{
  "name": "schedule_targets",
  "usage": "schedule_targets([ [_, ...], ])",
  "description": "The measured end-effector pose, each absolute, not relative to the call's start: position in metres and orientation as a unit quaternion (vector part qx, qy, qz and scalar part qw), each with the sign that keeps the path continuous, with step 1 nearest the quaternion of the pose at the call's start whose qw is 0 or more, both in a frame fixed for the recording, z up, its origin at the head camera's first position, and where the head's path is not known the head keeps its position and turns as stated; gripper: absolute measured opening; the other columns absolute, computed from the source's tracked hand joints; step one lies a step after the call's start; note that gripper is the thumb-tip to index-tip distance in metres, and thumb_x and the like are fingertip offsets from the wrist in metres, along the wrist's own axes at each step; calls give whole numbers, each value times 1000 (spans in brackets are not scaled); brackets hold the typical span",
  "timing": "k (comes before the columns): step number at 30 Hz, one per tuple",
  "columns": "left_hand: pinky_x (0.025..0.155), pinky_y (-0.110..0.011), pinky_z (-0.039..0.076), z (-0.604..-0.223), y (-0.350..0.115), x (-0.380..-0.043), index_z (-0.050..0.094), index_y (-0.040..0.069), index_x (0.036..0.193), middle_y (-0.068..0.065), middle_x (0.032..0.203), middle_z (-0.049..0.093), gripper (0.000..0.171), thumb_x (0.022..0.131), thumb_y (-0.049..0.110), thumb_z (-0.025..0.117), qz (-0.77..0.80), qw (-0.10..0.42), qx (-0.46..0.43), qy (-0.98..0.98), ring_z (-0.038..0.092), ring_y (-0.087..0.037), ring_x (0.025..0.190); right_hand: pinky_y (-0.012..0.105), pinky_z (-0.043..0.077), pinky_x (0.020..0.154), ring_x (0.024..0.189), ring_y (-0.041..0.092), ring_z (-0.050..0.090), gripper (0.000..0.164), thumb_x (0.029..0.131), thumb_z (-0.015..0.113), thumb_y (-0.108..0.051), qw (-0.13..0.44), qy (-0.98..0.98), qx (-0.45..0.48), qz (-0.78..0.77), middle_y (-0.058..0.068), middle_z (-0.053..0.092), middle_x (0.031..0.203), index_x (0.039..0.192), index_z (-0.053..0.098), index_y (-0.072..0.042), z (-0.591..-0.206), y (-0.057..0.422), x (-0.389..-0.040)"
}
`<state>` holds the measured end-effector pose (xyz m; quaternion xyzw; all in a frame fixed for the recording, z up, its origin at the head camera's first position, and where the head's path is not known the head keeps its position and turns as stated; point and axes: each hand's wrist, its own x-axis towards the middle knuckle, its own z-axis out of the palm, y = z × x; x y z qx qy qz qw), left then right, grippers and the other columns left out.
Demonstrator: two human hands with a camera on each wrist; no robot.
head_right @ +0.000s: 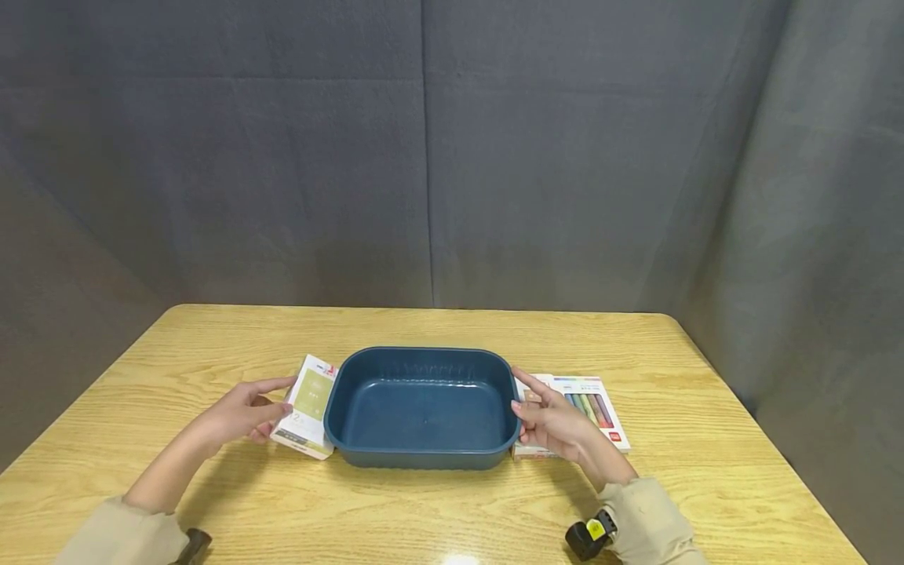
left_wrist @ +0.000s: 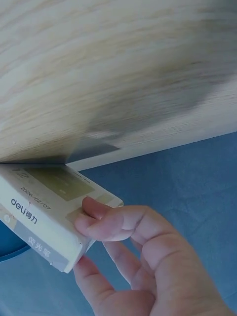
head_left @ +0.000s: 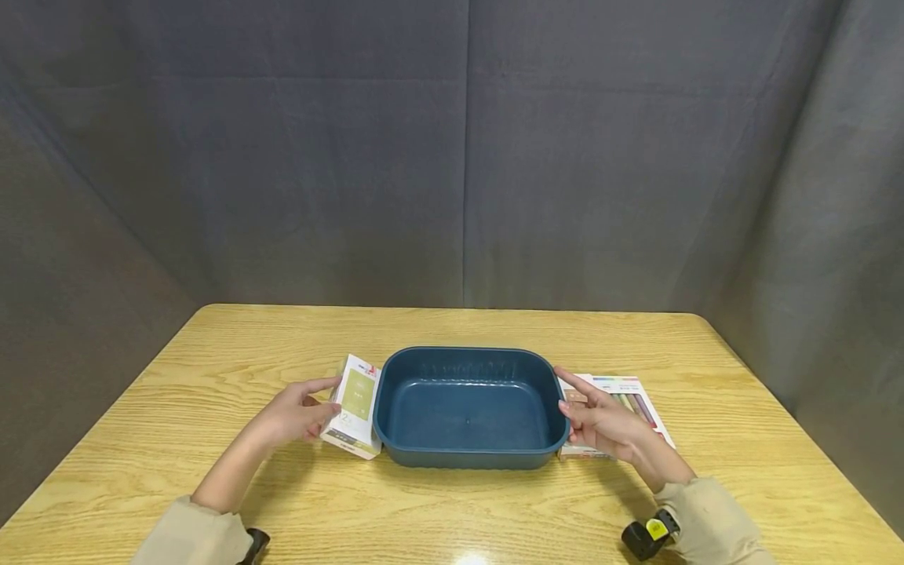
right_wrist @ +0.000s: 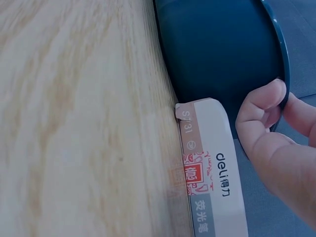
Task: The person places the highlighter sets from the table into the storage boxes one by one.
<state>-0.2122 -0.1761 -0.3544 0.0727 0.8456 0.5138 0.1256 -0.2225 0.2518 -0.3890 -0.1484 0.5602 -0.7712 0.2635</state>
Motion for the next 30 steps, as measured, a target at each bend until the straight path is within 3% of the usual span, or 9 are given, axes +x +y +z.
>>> schedule_targets([
  [7,51,-33,47,-357,-173,-215,36,-6,133,-13,72,56,54,84,4,55,515,110,48,849,50,-16,50,22,46,61,66,10,56,65,96,35,0,264,553,-156,-775,-2,55,81,142,-10,-8,-391,252,-224],
  [15,50,-32,47,-360,-171,-215,38,-6,132,-15,75,57,54,82,2,55,525,98,21,845,54,-17,51,22,46,61,66,10,56,66,95,38,0,262,557,-153,-773,-2,55,80,143,-8,-8,-392,252,-225],
  [30,51,-33,48,-356,-171,-212,39,-5,132,-12,68,51,52,82,1,56,529,59,13,846,49,-14,53,22,47,61,66,10,56,66,95,37,1,263,550,-148,-779,0,56,82,143,-6,-8,-392,252,-224],
])
